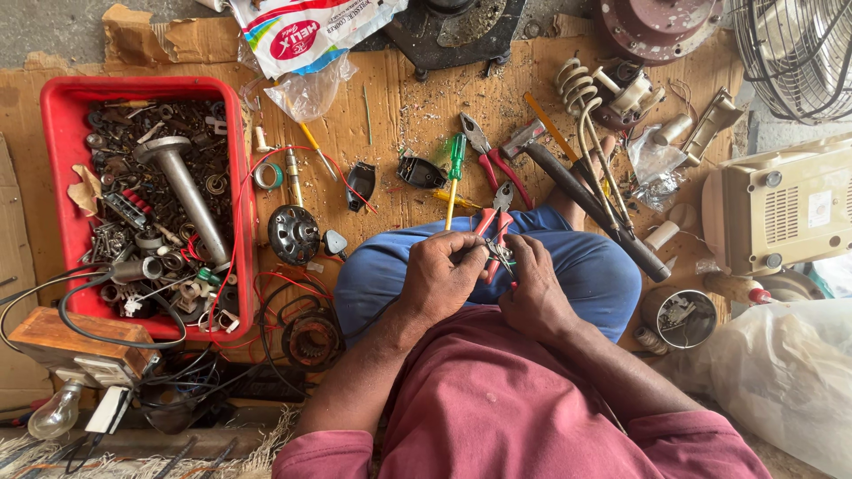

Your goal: The person is repairing an electronic component, likely a fan motor, by stripping wires and connecting them to a small black plastic housing. They use pliers and a screwdriver to manipulate the wires and secure connections.

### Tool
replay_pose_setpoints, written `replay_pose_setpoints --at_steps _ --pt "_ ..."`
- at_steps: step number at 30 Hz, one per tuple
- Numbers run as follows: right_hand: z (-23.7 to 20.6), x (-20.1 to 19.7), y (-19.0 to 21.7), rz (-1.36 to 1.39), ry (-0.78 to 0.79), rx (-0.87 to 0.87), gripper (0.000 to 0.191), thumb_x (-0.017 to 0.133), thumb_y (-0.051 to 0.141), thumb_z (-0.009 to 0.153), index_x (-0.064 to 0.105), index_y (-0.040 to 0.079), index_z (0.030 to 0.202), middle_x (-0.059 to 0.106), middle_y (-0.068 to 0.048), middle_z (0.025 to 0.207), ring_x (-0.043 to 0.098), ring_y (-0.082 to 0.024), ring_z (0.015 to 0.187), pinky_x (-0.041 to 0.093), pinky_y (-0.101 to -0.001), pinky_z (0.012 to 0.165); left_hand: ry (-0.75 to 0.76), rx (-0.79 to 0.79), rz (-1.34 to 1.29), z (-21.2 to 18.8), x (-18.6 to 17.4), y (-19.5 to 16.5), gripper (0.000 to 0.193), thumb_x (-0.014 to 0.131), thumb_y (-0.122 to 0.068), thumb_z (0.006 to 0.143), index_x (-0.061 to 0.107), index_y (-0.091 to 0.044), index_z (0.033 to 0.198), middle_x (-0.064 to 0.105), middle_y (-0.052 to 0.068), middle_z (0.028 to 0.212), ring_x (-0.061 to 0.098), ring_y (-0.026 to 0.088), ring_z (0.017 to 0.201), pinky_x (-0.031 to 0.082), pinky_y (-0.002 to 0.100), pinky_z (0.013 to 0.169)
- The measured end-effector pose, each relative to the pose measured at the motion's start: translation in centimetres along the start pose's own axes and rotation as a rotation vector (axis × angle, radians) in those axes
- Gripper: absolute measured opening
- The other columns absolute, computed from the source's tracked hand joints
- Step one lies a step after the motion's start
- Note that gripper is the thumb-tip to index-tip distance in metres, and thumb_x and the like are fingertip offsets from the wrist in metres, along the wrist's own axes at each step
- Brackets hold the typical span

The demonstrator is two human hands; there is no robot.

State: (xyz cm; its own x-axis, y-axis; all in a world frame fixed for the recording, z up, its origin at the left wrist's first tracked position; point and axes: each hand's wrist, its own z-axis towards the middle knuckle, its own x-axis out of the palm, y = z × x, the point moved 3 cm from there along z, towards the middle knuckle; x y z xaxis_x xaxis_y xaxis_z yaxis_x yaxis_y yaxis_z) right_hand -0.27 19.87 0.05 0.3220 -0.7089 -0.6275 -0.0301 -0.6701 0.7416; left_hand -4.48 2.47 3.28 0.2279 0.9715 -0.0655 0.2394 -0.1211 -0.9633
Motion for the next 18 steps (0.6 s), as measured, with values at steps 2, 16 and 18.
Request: replay_pose_setpoints --at_steps 2,16,18 --pt "-0.2 0.2 0.0 -0.042 -0.056 -0.012 0.082 0.066 -0.006 0.064 0.041 0.001 0.143 0.045 -0.026 0.138 0.043 -0.047 0.13 0.038 -0.0519 0.112 0.007 -0.028 -0.009 0.0 0.1 0.1 0.015 0.068 -0.009 0.096 0.076 0.004 0.099 0.076 0.008 0.078 0.073 0.009 0.068 0.058 0.023 0.06" --pt "-0.3 1.6 -1.8 -0.129 -0.181 0.059 0.068 0.059 -0.011 0.066 0.047 0.0 0.132 0.05 -0.023 0.123 0.047 -0.044 0.116 0.041 -0.0561 0.095 0.043 -0.114 -0.055 -0.1 0.4 0.9 0.018 0.068 -0.01 0.096 0.076 0.004 0.102 0.077 0.007 0.08 0.074 0.008 0.068 0.059 0.022 0.059" --pt "-0.3 1.8 -2.1 -0.123 -0.184 0.055 0.067 0.058 -0.012 0.067 0.047 0.0 0.132 0.05 -0.023 0.121 0.048 -0.044 0.115 0.041 -0.0557 0.095 0.039 -0.11 -0.059 -0.1 0.4 1.0 0.017 0.069 -0.01 0.096 0.076 0.004 0.102 0.077 0.007 0.082 0.074 0.009 0.068 0.059 0.022 0.059"
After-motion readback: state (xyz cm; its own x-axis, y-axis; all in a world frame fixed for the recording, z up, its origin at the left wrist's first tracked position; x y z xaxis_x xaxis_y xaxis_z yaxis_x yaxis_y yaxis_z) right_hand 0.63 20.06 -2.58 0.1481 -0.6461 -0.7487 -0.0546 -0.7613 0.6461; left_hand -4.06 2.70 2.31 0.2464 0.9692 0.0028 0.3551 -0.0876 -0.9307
